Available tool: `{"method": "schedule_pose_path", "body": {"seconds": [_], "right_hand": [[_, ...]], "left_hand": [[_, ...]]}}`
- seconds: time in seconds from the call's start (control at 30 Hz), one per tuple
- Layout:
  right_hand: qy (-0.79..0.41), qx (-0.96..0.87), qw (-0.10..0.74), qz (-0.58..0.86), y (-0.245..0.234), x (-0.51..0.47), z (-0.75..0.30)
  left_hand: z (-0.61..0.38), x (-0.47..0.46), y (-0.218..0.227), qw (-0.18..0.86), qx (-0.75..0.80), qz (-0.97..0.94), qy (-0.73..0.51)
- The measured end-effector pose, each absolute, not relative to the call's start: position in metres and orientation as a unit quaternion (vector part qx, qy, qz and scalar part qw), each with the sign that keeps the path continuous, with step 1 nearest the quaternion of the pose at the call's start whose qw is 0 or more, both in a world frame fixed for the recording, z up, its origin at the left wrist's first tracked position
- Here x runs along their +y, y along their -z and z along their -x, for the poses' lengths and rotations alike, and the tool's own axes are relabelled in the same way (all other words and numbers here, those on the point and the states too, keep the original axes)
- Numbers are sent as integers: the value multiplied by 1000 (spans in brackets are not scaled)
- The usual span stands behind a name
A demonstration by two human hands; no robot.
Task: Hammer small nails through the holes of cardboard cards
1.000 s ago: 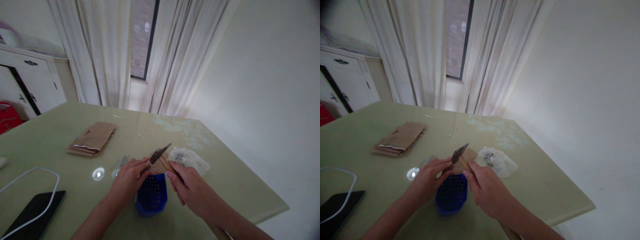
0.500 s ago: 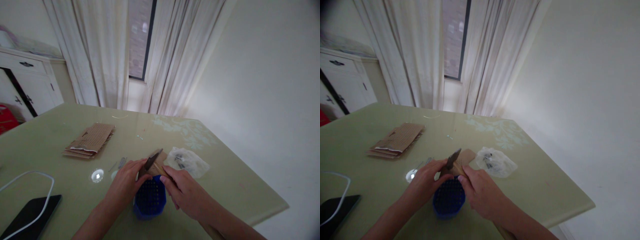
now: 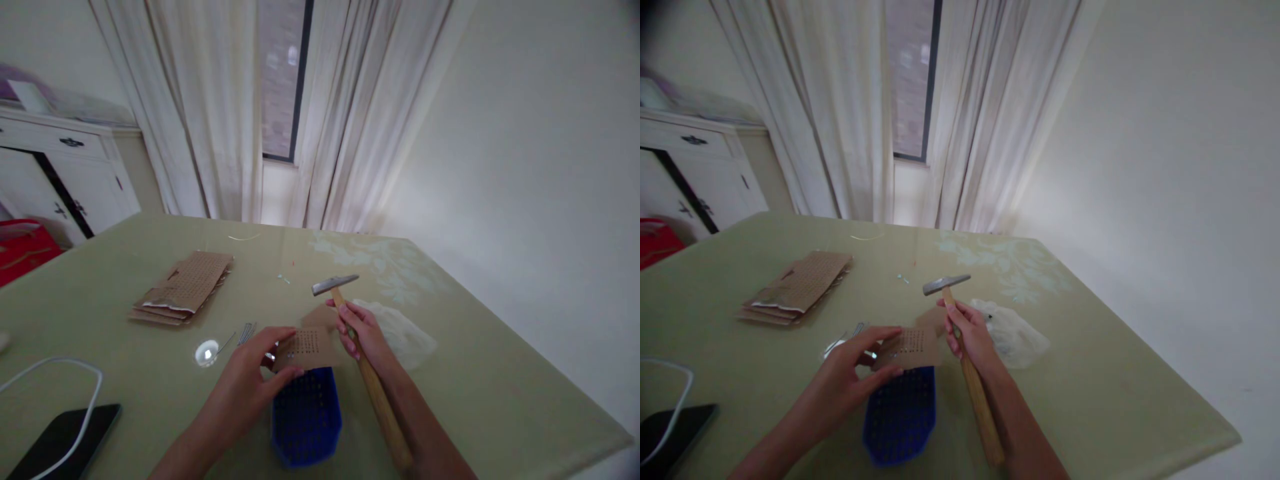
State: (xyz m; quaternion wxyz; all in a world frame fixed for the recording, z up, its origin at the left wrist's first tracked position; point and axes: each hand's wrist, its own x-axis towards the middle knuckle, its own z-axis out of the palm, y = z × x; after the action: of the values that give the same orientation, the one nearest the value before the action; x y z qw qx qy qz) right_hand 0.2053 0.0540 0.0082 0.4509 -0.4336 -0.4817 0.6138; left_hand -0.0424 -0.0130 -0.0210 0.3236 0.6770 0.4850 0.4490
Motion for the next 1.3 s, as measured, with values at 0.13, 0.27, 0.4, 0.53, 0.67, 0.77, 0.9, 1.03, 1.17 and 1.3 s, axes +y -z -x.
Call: {"method": "schedule_pose_path", "body": {"seconds": [0.13, 0.27, 0.4, 0.53, 0.67, 0.77, 0.9, 1.03, 1.17, 1.3], "right_hand": [[-638, -452, 444, 437, 15, 56, -209], [-657, -418, 450, 437, 19, 50, -211], [-670, -409, 444, 432, 19, 46, -207], [-679, -414, 431, 425, 18, 41, -202], [-670, -435, 426, 425, 17, 38, -200], [-664, -438, 427, 430, 18, 36, -198], [-659, -454, 415, 433, 24, 36, -197], [-648, -484, 395, 436, 26, 35, -195], [-654, -487, 382, 434, 27, 34, -194], [-665, -483, 380, 423, 30, 32, -193]], "left_hand": [[58, -8, 16, 320, 541, -636, -448], [93, 2, 20, 145, 688, -629, -332], [120, 8, 35, 70, 757, -632, -151], [129, 6, 44, 79, 752, -649, -79], [125, 5, 37, 36, 748, -659, -76], [110, 5, 27, 69, 745, -628, -216], [74, -4, 20, 191, 603, -627, -455], [48, -18, 23, 289, 523, -611, -520], [45, -19, 25, 313, 519, -623, -495], [46, -15, 22, 304, 523, -633, -482]]}}
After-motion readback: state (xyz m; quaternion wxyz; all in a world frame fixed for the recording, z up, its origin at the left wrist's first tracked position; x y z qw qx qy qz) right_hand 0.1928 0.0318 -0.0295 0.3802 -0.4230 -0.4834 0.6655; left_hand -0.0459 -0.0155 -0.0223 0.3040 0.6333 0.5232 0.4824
